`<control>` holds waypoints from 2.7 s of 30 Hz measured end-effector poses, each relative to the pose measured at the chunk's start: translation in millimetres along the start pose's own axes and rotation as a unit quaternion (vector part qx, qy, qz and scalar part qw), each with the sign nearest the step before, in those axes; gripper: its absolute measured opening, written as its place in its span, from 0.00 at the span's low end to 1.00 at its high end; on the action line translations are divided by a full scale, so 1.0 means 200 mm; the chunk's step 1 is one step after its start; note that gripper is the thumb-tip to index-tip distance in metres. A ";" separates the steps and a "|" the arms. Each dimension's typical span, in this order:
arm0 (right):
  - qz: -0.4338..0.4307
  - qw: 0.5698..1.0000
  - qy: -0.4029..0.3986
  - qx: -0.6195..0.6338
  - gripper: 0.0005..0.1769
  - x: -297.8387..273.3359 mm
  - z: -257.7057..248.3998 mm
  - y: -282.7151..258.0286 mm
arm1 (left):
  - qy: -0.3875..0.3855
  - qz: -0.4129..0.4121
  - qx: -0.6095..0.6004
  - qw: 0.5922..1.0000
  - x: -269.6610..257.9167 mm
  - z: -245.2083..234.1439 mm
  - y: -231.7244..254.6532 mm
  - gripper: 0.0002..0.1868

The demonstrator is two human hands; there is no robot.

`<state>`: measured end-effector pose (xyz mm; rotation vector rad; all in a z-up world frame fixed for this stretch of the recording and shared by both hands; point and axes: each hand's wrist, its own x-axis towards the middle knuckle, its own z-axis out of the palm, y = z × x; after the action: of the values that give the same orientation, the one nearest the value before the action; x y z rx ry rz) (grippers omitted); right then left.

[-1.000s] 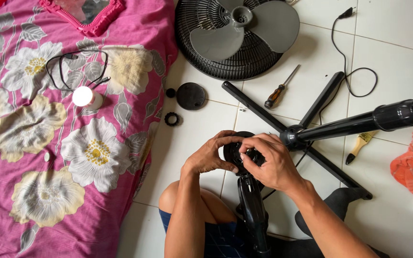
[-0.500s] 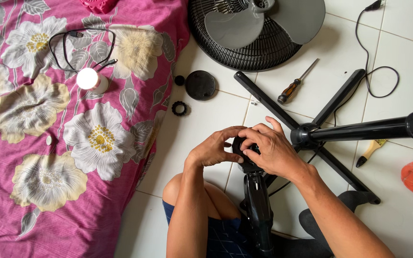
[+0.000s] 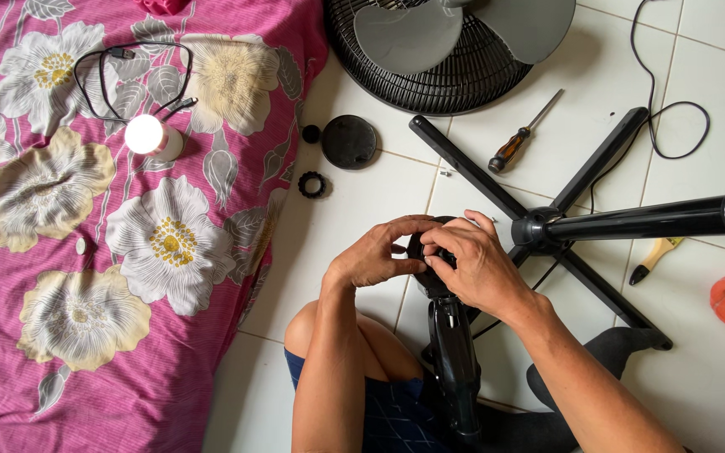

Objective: The person sits on the floor and uses a screwdriver to tighten screws on the base of a disassembled electric fan. They repeatedly adjust and secure the base components while the fan head and other parts lie nearby.

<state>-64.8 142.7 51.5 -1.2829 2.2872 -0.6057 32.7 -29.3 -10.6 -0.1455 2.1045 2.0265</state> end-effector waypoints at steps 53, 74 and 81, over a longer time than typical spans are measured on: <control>0.082 0.983 0.100 -0.127 0.14 0.00 0.19 0.74 | 0.085 0.002 0.059 0.995 0.09 0.05 0.00 0.22; 0.210 0.956 0.046 0.199 0.15 -0.24 -0.02 0.07 | 0.089 0.042 0.087 0.991 0.07 0.04 0.03 0.26; 0.299 0.929 0.038 0.215 0.15 -0.16 -0.02 0.05 | 0.039 -0.002 0.057 0.998 0.06 0.04 0.07 0.34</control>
<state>-58.3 176.3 53.7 -0.3321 2.2629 -0.8668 19.3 -19.9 0.5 -0.2143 2.2577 1.9221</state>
